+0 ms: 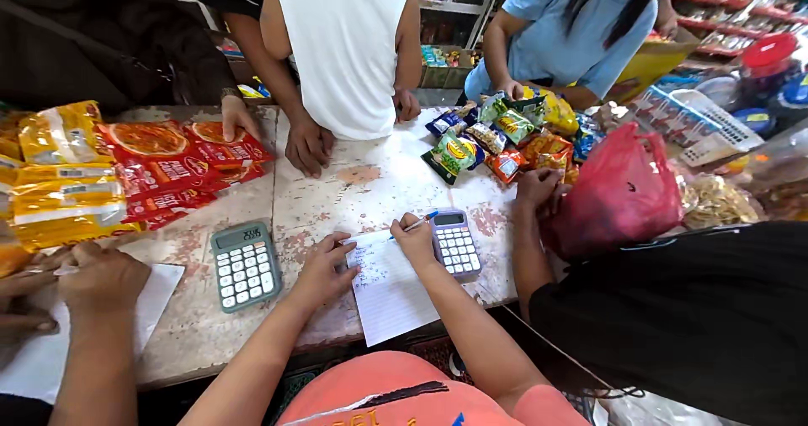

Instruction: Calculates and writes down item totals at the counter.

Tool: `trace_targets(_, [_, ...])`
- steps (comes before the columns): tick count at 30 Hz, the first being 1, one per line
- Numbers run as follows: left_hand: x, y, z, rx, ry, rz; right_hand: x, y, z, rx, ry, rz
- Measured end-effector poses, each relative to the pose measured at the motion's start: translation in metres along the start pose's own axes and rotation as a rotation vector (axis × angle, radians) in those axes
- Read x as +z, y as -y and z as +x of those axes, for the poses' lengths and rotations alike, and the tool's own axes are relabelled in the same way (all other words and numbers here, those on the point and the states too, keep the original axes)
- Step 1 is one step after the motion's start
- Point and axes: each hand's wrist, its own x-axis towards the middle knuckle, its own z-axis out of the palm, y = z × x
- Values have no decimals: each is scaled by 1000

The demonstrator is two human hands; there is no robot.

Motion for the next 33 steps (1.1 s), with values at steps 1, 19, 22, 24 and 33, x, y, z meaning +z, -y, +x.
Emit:
trace_targets(1, [0,0,0,11,-6,11,0,-1,0,-10,-6,-6])
trace_targets(19, [-4,-4,0,-61,-62,-85,-6,7,-1,65,45,143])
trace_targets(22, [-3,-1,-1,-52,-72,-107,-3,8,-11,25,58,122])
trace_targets(24, [-2,0,0,-47,-86,-124,-2,8,-11,31,55,100])
trace_targets(33, [-1,0,-2,-48,-102,-175,2,5,-11,45,57,85])
